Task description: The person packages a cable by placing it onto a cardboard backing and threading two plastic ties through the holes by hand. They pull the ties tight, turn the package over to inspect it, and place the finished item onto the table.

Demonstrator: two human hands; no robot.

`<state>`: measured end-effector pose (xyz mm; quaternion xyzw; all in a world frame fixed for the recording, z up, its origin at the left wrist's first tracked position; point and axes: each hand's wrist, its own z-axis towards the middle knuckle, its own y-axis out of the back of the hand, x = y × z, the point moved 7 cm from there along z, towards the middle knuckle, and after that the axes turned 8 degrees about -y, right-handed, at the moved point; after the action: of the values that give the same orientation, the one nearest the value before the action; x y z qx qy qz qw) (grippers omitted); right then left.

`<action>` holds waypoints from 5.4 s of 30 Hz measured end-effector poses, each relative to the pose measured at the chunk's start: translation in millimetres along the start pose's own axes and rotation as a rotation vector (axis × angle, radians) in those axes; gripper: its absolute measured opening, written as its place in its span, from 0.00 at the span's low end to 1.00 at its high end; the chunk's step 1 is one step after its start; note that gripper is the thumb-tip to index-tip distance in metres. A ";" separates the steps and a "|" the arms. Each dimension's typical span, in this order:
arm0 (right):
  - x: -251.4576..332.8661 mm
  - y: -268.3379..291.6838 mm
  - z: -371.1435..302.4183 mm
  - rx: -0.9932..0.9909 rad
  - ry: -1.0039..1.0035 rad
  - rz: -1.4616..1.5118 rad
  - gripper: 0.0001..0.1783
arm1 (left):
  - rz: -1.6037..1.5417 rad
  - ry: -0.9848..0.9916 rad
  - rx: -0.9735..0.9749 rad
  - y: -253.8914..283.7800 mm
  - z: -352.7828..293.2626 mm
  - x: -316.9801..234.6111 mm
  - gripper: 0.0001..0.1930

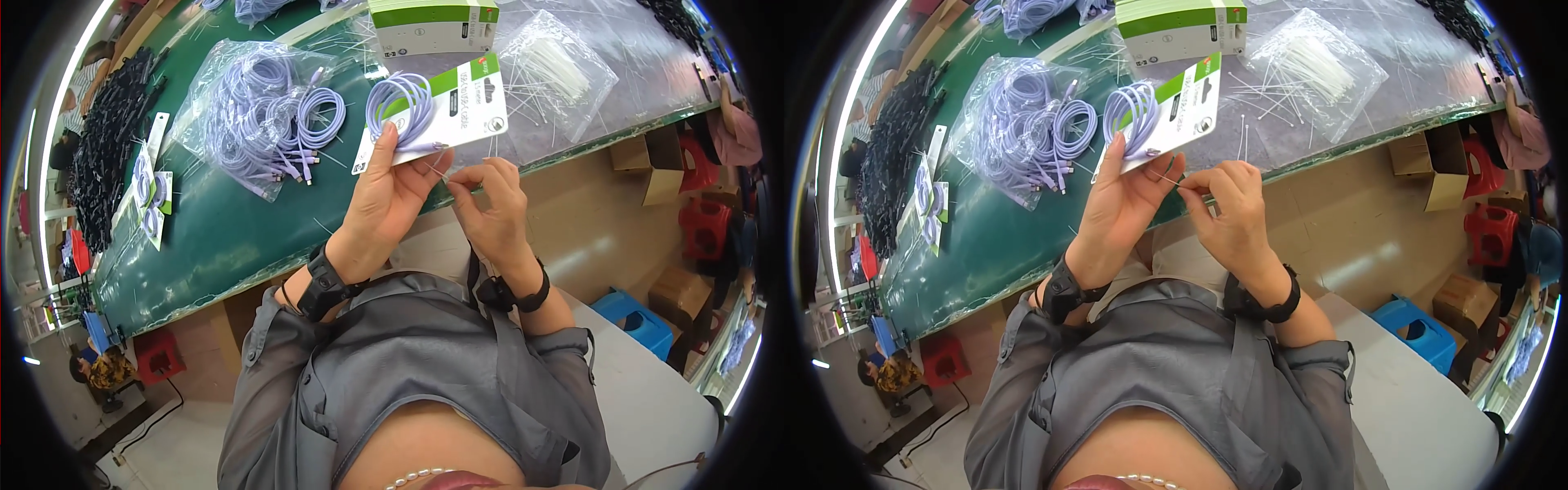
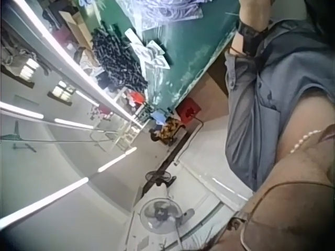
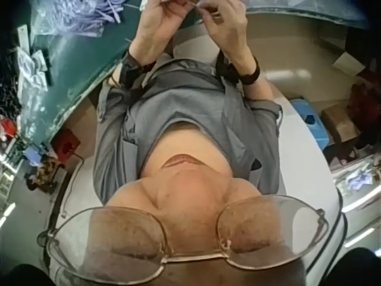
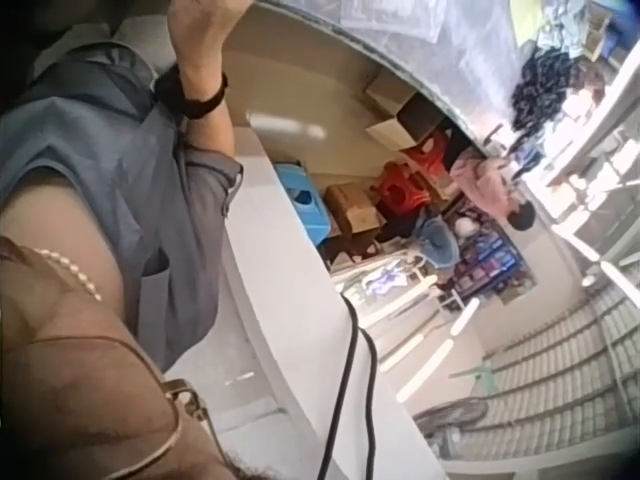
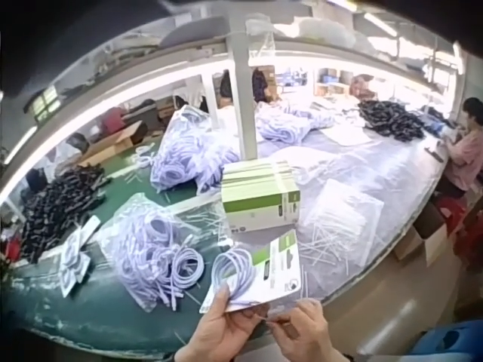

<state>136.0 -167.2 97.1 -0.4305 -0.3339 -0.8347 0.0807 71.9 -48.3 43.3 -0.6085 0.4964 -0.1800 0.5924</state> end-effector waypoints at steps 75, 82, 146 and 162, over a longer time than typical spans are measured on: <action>57.0 -19.3 13.8 -0.121 0.228 -0.111 0.09 | -0.528 0.252 0.077 -15.2 -21.9 -7.5 0.16; 3.1 -33.3 4.9 0.010 0.010 0.089 0.09 | -0.035 0.225 -0.006 22.5 -21.4 3.3 0.20; 3.6 -29.1 -18.9 0.257 0.025 0.768 0.30 | 1.159 -1.134 0.666 -69.2 -84.0 -55.7 0.18; 73.9 -5.7 3.7 -0.208 0.643 -0.057 0.17 | 1.064 -0.854 0.248 -36.7 -47.6 -62.5 0.10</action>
<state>90.5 -149.2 152.8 -0.1417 -0.2162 -0.9593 0.1139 20.2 -30.2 110.5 -0.2276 0.4266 0.3349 0.8087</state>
